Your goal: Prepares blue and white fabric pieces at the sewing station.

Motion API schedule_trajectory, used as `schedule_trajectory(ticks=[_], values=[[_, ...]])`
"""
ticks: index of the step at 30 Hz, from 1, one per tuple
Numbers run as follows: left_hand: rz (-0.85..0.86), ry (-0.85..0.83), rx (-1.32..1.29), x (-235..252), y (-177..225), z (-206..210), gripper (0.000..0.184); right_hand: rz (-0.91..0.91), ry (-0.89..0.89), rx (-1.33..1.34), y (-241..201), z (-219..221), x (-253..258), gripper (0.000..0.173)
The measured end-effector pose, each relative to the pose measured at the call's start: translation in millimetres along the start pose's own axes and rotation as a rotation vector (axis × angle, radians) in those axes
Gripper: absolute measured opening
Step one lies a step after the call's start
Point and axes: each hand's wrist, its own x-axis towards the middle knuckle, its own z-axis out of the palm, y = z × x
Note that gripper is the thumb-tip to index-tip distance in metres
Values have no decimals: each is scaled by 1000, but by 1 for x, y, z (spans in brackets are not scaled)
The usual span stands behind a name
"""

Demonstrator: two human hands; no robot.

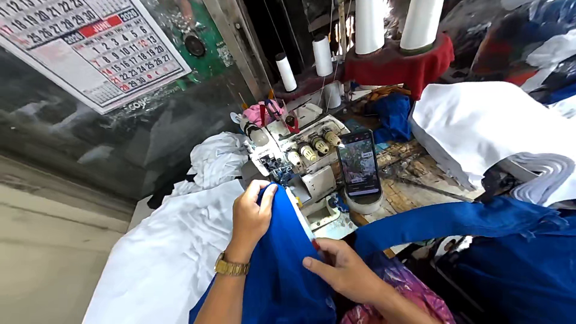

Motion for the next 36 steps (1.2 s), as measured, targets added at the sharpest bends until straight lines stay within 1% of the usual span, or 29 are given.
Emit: schedule_trajectory(ticks=[3,4,7,8,10,13,18,20,22,25,28,30,32,34,36], values=[[9,-11,-11,0,2,-1,17,-31,188,-73,16,-3,-13,21],[20,-35,-10,1,2,-3,16,-54,206,-89,14,-4,-15,20],[62,-170,-17,0,6,-22,18,-80,189,-112,9,-5,-21,17],[71,-178,-20,-1,9,-28,18,-78,193,-107,14,-5,-20,17],[97,-147,-15,-4,10,-32,16,-74,227,-99,24,-6,-21,19],[136,-125,22,-4,5,-28,15,-52,273,-65,28,-3,-23,18],[128,-81,11,-4,3,-15,13,8,329,-51,29,-4,-16,22],[100,-94,23,-8,3,-14,12,36,302,-11,21,-3,-22,33],[85,-121,54,-12,7,-17,14,43,278,26,10,0,-34,39],[96,-127,68,-18,12,-17,15,59,237,84,1,0,-46,43],[80,-127,80,-20,18,-16,15,63,200,81,-3,0,-46,46],[56,-137,83,-19,20,-16,17,95,106,106,6,-6,-43,41],[58,-159,75,-17,20,-16,16,174,6,145,14,-13,-39,26],[71,-188,81,-13,21,-19,13,179,-19,179,18,-14,-37,20],[67,-194,140,-10,25,-23,11,149,-15,183,19,-11,-36,20]])
